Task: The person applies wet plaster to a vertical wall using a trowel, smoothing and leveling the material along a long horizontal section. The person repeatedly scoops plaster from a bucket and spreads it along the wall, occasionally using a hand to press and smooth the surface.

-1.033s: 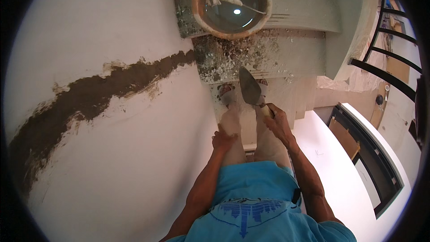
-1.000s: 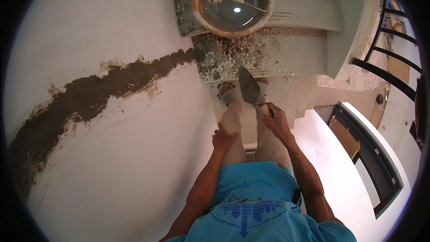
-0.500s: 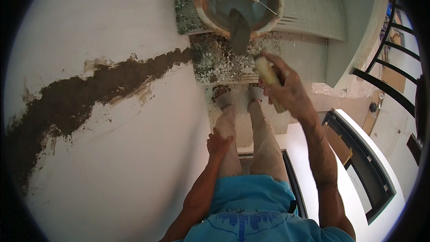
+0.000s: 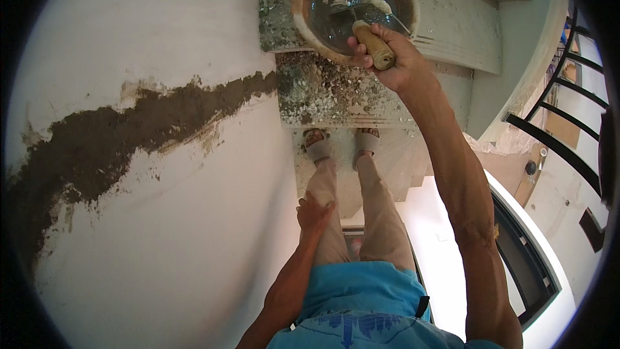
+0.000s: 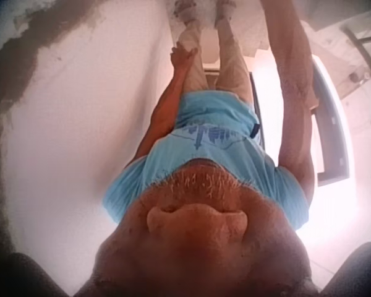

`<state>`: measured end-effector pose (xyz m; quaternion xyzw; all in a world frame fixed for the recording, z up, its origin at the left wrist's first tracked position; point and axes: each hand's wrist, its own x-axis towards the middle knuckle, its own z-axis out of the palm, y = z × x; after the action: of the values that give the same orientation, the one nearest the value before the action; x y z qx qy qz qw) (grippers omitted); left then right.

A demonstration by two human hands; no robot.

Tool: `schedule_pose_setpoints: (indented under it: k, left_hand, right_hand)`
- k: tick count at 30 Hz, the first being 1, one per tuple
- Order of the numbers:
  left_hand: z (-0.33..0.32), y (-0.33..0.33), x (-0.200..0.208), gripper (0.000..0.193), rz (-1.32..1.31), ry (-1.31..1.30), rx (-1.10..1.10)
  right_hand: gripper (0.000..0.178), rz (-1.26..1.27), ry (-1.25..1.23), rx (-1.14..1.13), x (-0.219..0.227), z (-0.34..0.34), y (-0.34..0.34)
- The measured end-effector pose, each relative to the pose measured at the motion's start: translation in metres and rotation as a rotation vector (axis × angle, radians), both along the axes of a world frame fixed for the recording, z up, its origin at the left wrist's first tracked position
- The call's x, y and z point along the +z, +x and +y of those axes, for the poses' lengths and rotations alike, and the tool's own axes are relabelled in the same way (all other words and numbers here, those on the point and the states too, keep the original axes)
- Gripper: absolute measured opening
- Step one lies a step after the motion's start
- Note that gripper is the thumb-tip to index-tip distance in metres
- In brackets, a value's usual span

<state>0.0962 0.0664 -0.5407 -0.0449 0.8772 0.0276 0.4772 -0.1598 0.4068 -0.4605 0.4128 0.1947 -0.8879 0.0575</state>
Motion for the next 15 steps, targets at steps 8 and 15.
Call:
schedule_pose_setpoints:
  k: [8, 15]
  left_hand:
    - [-0.003, 0.003, -0.001, 0.088, 0.003, 0.028, 0.019]
    - [-0.004, -0.001, 0.000, 0.092, -0.068, 0.023, 0.060]
  right_hand:
    - [0.035, 0.033, -0.095, -0.081, 0.018, -0.007, -0.001]
    - [0.034, 0.202, -0.019, 0.051, 0.014, 0.003, 0.033]
